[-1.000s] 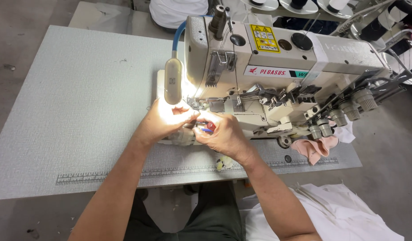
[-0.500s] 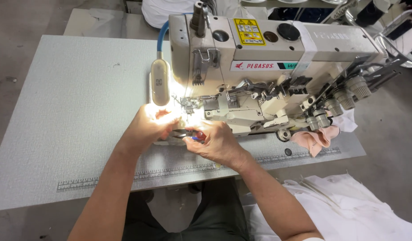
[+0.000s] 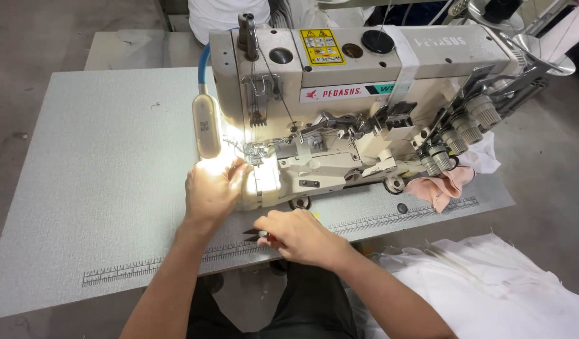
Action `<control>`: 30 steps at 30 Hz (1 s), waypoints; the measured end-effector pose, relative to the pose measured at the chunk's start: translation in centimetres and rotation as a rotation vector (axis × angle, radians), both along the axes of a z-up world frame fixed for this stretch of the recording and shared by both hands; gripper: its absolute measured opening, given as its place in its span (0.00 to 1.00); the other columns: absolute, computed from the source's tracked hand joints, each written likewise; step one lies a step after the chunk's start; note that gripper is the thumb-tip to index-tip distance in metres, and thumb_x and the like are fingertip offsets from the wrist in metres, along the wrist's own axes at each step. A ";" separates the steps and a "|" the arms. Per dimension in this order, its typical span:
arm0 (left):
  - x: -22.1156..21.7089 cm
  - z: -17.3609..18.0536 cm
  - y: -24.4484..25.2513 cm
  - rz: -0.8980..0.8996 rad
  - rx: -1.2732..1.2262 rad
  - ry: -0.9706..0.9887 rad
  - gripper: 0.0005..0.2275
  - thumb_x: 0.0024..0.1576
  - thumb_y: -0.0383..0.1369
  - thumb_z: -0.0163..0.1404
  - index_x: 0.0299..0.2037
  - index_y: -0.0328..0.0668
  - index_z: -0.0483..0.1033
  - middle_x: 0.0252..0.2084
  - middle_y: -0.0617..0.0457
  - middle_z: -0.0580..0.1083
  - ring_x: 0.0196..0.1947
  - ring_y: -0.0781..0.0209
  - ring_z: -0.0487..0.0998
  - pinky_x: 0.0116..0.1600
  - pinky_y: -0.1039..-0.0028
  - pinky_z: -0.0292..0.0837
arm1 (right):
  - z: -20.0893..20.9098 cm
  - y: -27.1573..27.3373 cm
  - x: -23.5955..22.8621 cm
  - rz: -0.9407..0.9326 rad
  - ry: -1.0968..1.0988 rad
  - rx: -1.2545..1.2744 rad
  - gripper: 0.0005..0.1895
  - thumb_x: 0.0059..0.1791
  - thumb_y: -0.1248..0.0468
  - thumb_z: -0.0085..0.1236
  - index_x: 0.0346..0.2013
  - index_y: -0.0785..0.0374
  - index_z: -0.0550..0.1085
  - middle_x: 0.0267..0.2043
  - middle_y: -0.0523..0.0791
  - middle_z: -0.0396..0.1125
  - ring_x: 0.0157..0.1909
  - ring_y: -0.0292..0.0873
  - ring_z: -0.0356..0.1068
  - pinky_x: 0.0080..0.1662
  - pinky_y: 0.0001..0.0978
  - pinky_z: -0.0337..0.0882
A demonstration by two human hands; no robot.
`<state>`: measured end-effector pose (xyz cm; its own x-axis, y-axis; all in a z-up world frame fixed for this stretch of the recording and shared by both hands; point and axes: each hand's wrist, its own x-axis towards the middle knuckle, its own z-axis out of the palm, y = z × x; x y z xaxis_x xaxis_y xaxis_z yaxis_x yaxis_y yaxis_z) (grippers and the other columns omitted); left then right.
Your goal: The person threads a sewing machine by hand, guiding the thread through the tension assembly and needle area. They use a red-handled screwdriver to adjust a screw on the machine's tension mechanism and later use scissors to cut the thread.
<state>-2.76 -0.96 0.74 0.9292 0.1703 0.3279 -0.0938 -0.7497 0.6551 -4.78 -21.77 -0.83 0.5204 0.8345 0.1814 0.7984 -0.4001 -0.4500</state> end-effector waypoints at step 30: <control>0.5 3.2 1.0 0.082 -0.182 0.185 0.23 0.54 0.43 0.53 0.61 0.51 0.72 0.52 0.48 0.78 0.53 0.35 0.76 0.55 0.53 0.70 | -0.2 -0.8 -3.3 -0.259 -0.374 0.298 0.32 0.42 0.83 0.43 0.60 0.64 0.71 0.41 0.49 0.65 0.17 0.42 0.46 0.18 0.30 0.51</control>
